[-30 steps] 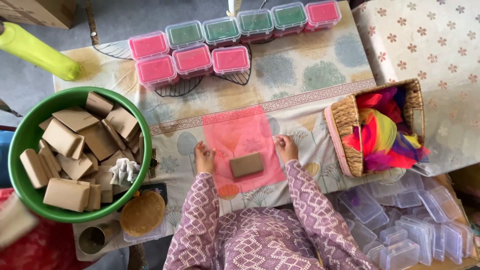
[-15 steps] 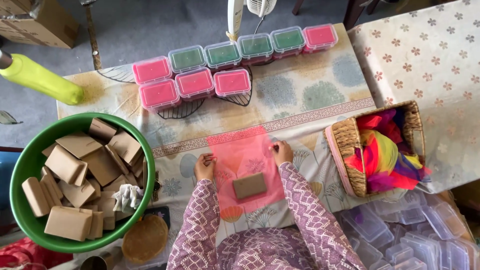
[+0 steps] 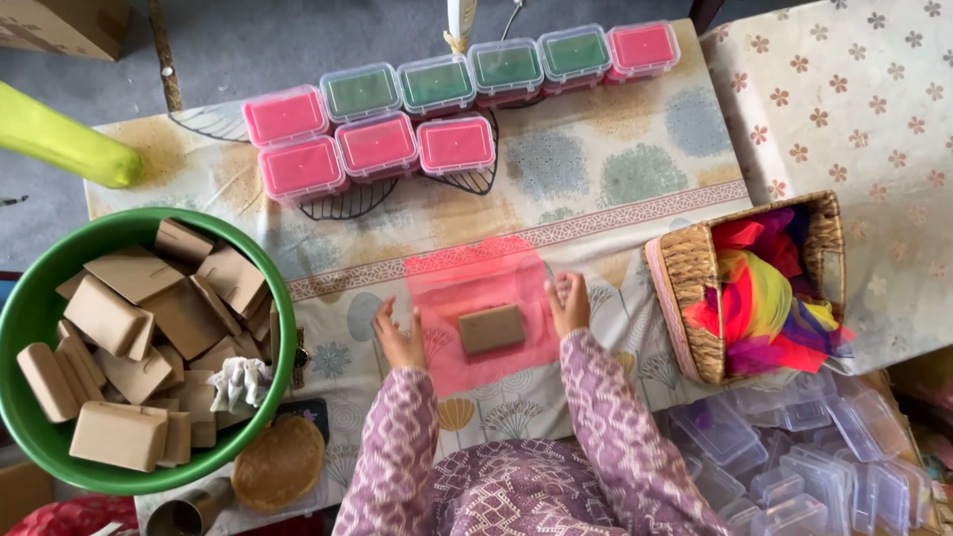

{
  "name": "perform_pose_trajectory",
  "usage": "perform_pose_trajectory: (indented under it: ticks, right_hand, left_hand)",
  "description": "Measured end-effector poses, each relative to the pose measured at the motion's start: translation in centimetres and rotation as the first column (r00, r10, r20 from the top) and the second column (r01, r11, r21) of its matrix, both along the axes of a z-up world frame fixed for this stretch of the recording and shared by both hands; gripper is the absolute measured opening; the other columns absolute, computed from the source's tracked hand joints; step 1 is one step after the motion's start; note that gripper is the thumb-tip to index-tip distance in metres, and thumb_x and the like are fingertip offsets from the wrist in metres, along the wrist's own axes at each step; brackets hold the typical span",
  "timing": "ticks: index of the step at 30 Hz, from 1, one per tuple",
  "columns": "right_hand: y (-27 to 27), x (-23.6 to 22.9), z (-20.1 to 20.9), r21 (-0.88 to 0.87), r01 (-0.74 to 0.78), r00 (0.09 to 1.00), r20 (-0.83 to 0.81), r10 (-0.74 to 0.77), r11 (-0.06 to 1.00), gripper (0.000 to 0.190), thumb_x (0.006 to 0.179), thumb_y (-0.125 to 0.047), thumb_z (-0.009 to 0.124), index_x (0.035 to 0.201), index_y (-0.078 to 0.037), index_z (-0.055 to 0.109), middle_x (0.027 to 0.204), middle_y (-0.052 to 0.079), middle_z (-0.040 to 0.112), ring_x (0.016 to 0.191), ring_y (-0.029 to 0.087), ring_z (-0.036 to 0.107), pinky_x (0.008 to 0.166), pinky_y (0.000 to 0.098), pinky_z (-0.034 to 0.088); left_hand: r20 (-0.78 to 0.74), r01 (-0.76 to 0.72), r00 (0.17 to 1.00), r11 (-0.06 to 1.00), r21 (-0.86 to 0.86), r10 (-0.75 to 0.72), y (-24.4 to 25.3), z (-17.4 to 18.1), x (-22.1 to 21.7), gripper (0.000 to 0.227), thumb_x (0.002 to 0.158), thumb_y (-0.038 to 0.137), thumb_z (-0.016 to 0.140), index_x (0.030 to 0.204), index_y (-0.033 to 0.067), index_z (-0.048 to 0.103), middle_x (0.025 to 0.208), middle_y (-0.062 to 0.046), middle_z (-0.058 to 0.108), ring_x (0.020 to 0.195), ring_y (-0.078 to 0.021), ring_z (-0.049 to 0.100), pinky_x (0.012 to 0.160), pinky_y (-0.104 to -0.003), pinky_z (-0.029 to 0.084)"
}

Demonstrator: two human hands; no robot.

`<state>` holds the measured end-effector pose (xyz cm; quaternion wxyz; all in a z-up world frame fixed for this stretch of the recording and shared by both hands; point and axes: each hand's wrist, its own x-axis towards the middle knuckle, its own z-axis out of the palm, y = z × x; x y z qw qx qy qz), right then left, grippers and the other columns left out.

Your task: The recorder is folding small brown paper items and wrapping them in pink mesh fabric.

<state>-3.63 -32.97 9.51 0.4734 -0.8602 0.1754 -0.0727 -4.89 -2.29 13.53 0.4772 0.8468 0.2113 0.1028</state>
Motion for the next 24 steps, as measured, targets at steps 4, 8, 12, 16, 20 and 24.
perform_pose_trajectory:
  ticks: [4, 8, 12, 16, 20, 24]
  right_hand:
    - [-1.1, -7.6, -1.7, -0.308, -0.173, 0.984, -0.020, 0.175, 0.936, 0.026, 0.095, -0.033, 0.071, 0.104, -0.011, 0.062, 0.097, 0.007, 0.063, 0.090, 0.020, 0.062, 0.082, 0.0366, 0.055]
    - [-0.9, -11.0, -1.9, -0.555, -0.439, 0.843, 0.017, 0.537, 0.707, 0.033, 0.085, -0.038, 0.075, 0.104, -0.011, 0.068, 0.110, 0.005, 0.065, 0.102, 0.024, 0.062, 0.092, 0.0422, 0.051]
    - [0.0, -11.4, 1.0, -0.543, -0.566, 0.772, -0.085, 0.630, 0.620, 0.043, 0.077, -0.037, 0.080, 0.111, -0.011, 0.071, 0.119, 0.007, 0.061, 0.112, 0.029, 0.058, 0.093, 0.0453, 0.049]
    - [-0.6, -12.0, -2.0, -0.598, -0.567, 0.754, -0.099, 0.649, 0.567, 0.029, 0.083, -0.028, 0.077, 0.107, -0.012, 0.071, 0.119, 0.005, 0.063, 0.112, 0.025, 0.060, 0.097, 0.0413, 0.051]
    - [-0.5, -11.4, -3.7, -0.614, -0.554, 0.760, -0.097, 0.642, 0.562, 0.018, 0.088, -0.027, 0.075, 0.099, -0.013, 0.071, 0.111, 0.002, 0.064, 0.103, 0.019, 0.062, 0.093, 0.0367, 0.053]
    - [-0.6, -11.2, -4.1, -0.672, -0.535, 0.750, -0.097, 0.655, 0.513, 0.017, 0.089, -0.025, 0.074, 0.098, -0.011, 0.070, 0.107, 0.003, 0.063, 0.099, 0.019, 0.062, 0.088, 0.0355, 0.053]
  left_hand:
    - [0.092, 0.200, 0.971, 0.958, 0.204, -0.222, -0.8, -4.1, -8.1, 0.041, 0.087, 0.011, 0.076, 0.125, 0.0063, 0.060, 0.124, -0.010, 0.062, 0.116, -0.0267, 0.059, 0.099, -0.041, 0.052]
    - [-0.434, 0.745, 0.667, 0.520, 0.418, -0.606, -2.4, -4.9, -11.9, 0.021, 0.093, 0.013, 0.066, 0.113, 0.0087, 0.067, 0.114, -0.009, 0.067, 0.098, -0.0221, 0.065, 0.083, -0.036, 0.053]
    - [-0.102, 0.630, 0.753, 0.668, 0.396, -0.650, -3.4, -3.2, -13.0, 0.029, 0.082, 0.023, 0.078, 0.108, 0.0118, 0.074, 0.111, -0.006, 0.067, 0.099, -0.0247, 0.064, 0.089, -0.043, 0.048]
    - [-0.057, 0.562, 0.788, 0.679, 0.473, -0.612, -3.0, -5.8, -13.3, 0.011, 0.088, 0.020, 0.075, 0.097, 0.0141, 0.074, 0.105, -0.002, 0.071, 0.094, -0.0221, 0.066, 0.088, -0.041, 0.049]
    - [-0.058, 0.575, 0.773, 0.659, 0.485, -0.632, -2.7, -6.6, -13.2, 0.010, 0.094, 0.019, 0.072, 0.097, 0.0096, 0.071, 0.101, -0.004, 0.069, 0.087, -0.0200, 0.065, 0.085, -0.038, 0.052]
    - [0.022, 0.514, 0.800, 0.703, 0.492, -0.600, -2.7, -4.5, -13.7, 0.009, 0.092, 0.019, 0.072, 0.094, 0.0123, 0.068, 0.096, -0.002, 0.070, 0.086, -0.0207, 0.065, 0.081, -0.040, 0.050]
